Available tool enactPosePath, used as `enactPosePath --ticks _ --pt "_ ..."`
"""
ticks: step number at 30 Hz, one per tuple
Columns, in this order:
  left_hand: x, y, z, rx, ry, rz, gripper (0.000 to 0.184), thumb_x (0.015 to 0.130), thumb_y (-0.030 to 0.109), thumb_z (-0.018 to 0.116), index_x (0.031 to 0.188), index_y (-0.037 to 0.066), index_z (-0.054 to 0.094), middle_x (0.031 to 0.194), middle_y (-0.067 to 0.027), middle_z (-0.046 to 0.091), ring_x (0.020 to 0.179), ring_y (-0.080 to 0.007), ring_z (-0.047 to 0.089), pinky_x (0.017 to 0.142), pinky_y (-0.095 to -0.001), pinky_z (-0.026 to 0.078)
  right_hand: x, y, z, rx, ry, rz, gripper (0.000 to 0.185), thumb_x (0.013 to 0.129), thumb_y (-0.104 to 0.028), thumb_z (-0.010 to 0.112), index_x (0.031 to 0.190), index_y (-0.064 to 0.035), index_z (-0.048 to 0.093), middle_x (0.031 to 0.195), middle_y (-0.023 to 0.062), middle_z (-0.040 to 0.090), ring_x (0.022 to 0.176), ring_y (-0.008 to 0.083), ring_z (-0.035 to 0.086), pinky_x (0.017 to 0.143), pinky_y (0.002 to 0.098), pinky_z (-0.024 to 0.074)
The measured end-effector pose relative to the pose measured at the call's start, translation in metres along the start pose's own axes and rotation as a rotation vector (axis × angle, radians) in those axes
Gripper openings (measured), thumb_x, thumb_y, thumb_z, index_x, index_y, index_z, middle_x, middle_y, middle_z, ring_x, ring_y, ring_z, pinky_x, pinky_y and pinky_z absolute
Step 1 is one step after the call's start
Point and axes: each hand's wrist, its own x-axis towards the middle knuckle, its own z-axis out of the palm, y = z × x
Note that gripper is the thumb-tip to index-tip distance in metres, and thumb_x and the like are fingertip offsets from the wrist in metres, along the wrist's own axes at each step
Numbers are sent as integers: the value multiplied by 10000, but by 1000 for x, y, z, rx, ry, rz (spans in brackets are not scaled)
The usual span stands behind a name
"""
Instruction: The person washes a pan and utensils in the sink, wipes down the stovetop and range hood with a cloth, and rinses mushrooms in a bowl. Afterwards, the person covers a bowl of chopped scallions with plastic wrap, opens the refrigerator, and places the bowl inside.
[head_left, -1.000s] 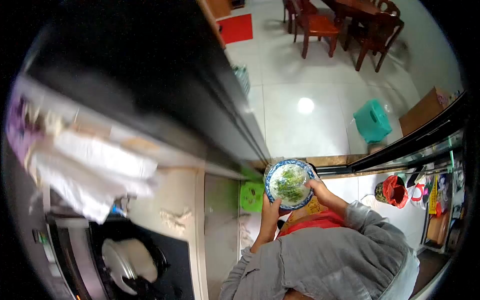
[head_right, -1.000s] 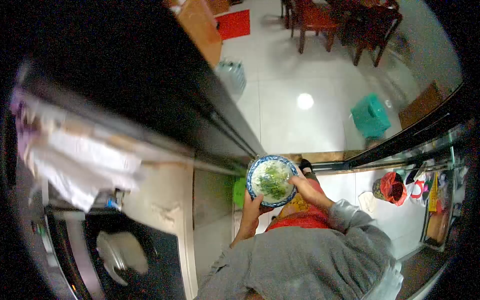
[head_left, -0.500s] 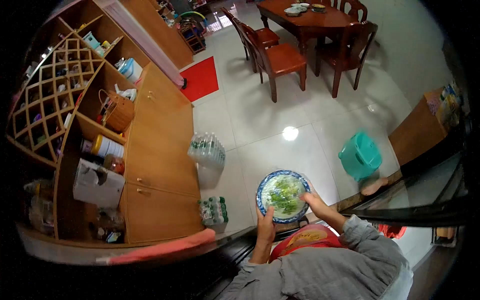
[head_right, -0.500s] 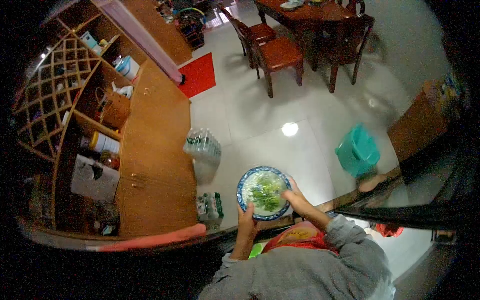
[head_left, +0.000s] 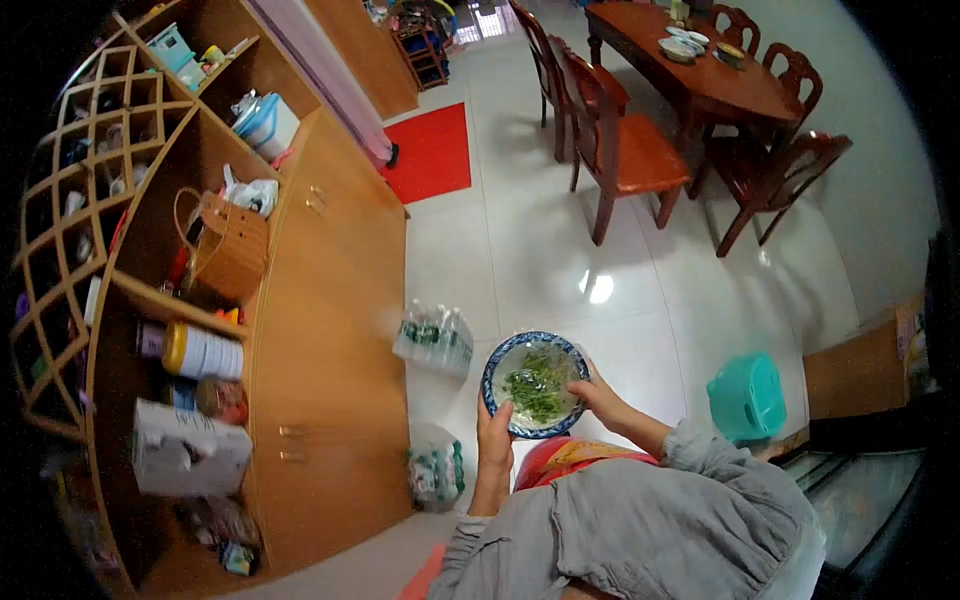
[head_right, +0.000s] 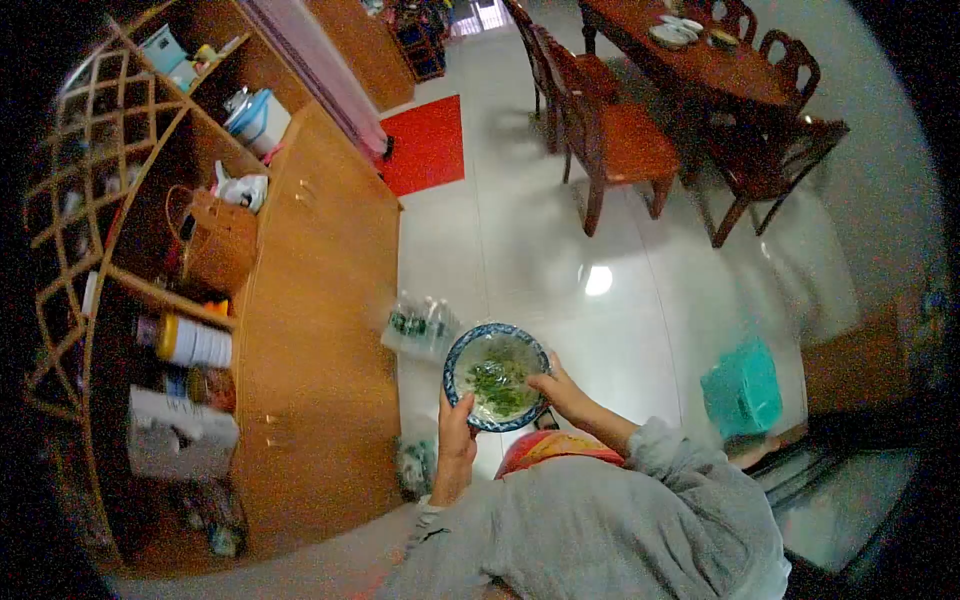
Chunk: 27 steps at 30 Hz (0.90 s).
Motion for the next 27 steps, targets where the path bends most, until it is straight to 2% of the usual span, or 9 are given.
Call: enactPosePath --ticks 2,5,8,10,14,17,18,21,27 --pt "57 18 15 6 -35 15 467 873 57 451 1316 81 302 1167 -108 500 992 -206 555 760 -316 517 42 -39 2 34 45 -18 585 832 -210 505 1330 -70 230 1114 120 487 947 183 512 760 296 450" --pt "140 44 40 38 -75 -24 456 888 79 451 1318 76 299 1160 -100 503 992 -200 552 765 -317 514 116 -61 -20 84 108 -56 578 834 -203 504 1328 -74 233 1103 118 505 950 182 523 745 283 455" --pt "224 61 72 99 -112 -84 488 895 94 458 1344 79 267 1175 -97 496 1010 -195 542 768 -317 511 181 -93 -43 223 131 -90 538 831 -175 502 1302 -67 266 1095 110 514 962 194 521 790 313 451" --pt "282 60 94 150 -150 -22 511 895 98 458 1359 85 246 1201 -103 480 1020 -198 539 769 -317 511 229 -109 -67 304 153 -146 504 828 -152 500 1275 -51 292 1092 108 509 984 194 502 836 328 438" --pt "392 92 143 129 -126 -103 520 884 55 445 1368 78 255 1257 -106 444 1078 -189 505 815 -311 487 352 -157 -113 177 151 -92 544 826 -146 515 1296 -24 270 1134 110 492 1038 182 472 891 313 403" --pt "481 136 179 98 -95 -103 497 870 43 459 1340 73 299 1224 -103 471 1057 -192 521 791 -315 504 446 -208 -121 46 143 -242 528 842 -182 528 1287 -27 289 1123 100 495 1000 171 478 862 302 412" --pt "511 151 179 91 -88 -103 491 869 43 460 1334 74 306 1214 -103 479 1052 -195 525 787 -313 507 478 -224 -119 56 124 -204 519 862 -237 536 1277 -17 315 1121 96 498 1003 169 475 862 298 409" --pt "583 192 181 76 33 -128 467 869 43 462 1315 79 328 1182 -102 502 1024 -199 542 758 -309 518 551 -286 -104 39 76 -101 526 875 -263 537 1282 -8 323 1131 92 493 1032 169 464 892 295 392" --pt "756 262 162 -14 37 -67 451 870 57 467 1302 81 338 1192 -107 491 1015 -208 550 744 -323 533 739 -362 -71 -48 -49 -249 503 889 -244 523 1284 -4 325 1151 100 485 1057 178 447 920 313 378"
